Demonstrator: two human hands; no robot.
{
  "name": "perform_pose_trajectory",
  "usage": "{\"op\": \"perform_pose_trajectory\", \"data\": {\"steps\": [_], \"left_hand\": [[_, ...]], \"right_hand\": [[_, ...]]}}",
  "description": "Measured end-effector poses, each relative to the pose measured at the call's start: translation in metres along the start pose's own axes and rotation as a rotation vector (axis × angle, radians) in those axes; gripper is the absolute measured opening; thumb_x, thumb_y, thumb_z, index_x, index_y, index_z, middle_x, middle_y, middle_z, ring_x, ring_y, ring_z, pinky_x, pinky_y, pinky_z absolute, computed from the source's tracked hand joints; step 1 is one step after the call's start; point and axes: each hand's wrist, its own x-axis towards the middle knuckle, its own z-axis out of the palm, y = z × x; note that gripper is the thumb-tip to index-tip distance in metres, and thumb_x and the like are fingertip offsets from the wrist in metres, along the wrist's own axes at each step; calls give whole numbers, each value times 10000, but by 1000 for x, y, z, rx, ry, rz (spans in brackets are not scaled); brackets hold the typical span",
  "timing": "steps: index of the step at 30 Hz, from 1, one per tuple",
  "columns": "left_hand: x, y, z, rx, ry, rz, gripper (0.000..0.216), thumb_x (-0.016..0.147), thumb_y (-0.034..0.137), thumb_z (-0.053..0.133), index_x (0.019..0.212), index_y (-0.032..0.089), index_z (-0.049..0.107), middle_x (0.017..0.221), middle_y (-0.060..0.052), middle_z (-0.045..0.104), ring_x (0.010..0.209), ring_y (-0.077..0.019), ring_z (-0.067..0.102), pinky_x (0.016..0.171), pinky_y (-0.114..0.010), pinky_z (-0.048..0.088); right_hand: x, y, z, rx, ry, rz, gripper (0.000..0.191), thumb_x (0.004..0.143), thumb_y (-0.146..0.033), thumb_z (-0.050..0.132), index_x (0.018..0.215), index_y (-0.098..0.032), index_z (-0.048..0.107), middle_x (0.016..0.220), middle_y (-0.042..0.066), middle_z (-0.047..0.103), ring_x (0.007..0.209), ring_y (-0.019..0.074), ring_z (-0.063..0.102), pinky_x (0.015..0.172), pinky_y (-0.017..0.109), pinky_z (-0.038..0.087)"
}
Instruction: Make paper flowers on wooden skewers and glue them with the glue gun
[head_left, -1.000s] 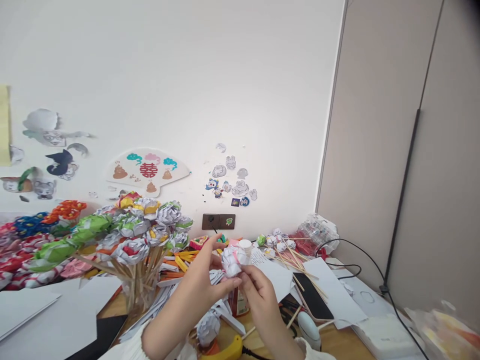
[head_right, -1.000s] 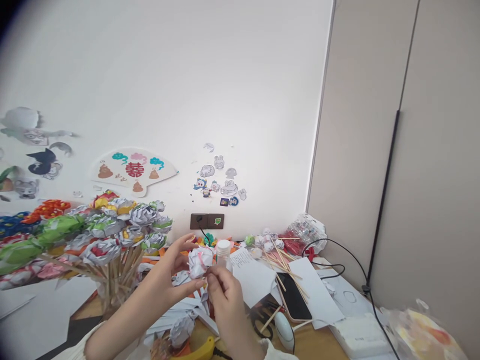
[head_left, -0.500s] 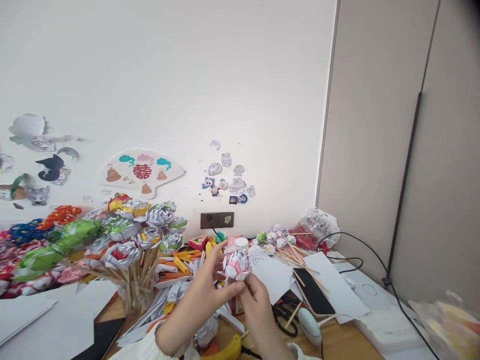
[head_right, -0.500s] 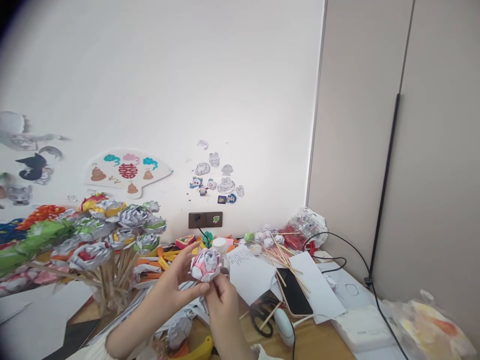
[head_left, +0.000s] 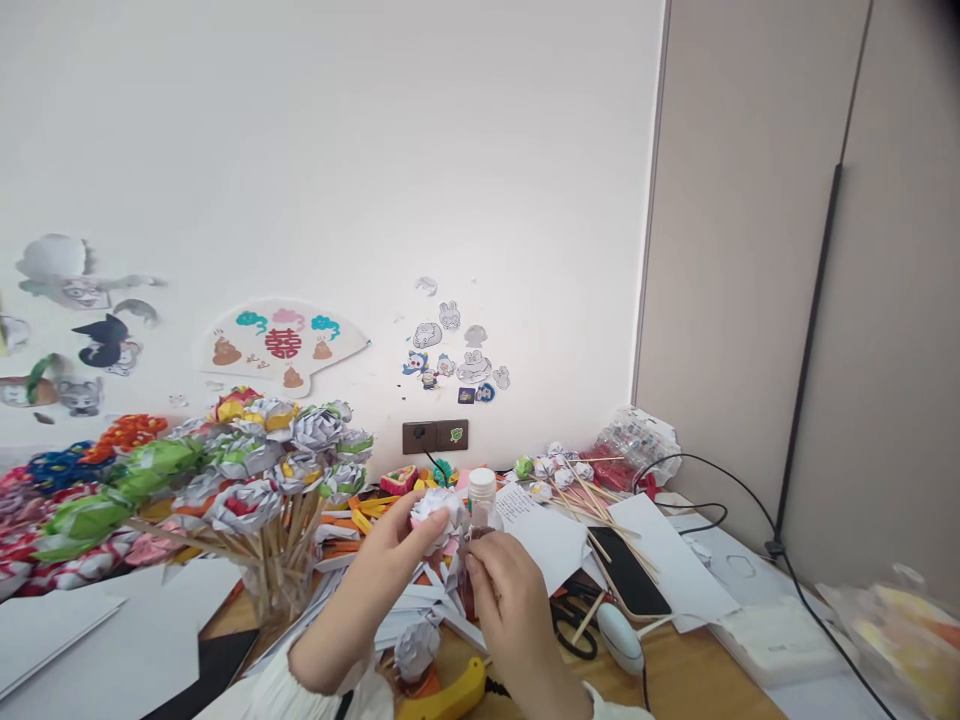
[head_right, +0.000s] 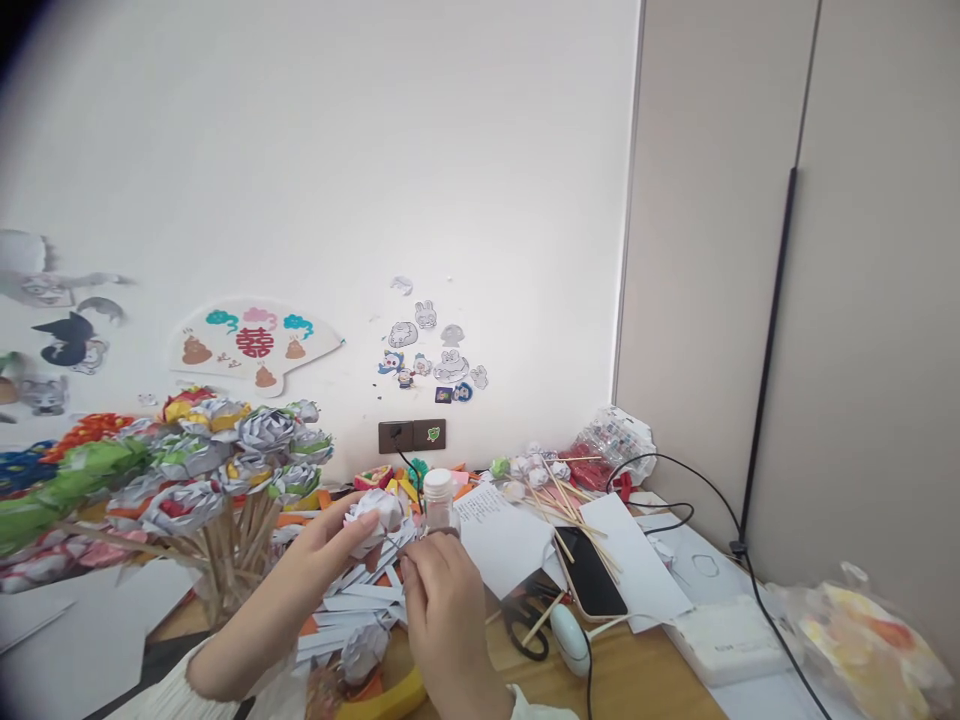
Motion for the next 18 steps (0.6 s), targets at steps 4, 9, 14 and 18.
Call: {"op": "perform_pose_trajectory", "data": {"steps": [4, 9, 14, 18], "left_hand": [[1, -2, -2, -322, -21, -70, 263, 781, 415, 567, 843, 161, 593, 680, 24, 575, 583, -110, 504, 554, -228, 443], [5, -11, -3, -511, -73, -145, 299, 829, 435, 524, 867, 150, 609, 789, -21, 606, 637, -112, 524, 595, -232, 444], [4, -29, 0, -612, -118, -197, 278, 814, 435, 551, 857, 166, 606, 759, -15, 614, 694, -130, 552, 661, -250, 465], [-3, -48, 3, -640, -137, -272, 247, 811, 426, 566, 878, 189, 586, 754, 3, 605, 652, -118, 560, 615, -242, 466]], "right_hand": [[6, 0, -17, 381, -355, 107, 289, 934, -222, 343, 1079, -207, 592, 791, 28, 653, 687, 145, 583, 657, 259, 459], [6, 10, -18, 401, -420, 150, 402, 842, -143, 481, 1232, -241, 473, 837, 2, 658, 649, 133, 581, 623, 243, 467], [2, 14, -6, -7, -281, -135, 371, 827, -135, 525, 1180, -251, 512, 1038, 55, 607, 890, 207, 558, 782, 331, 444], [0, 12, -5, 29, -265, -190, 211, 877, -204, 492, 1077, -221, 560, 1024, 60, 602, 927, 201, 539, 804, 313, 423]]}}
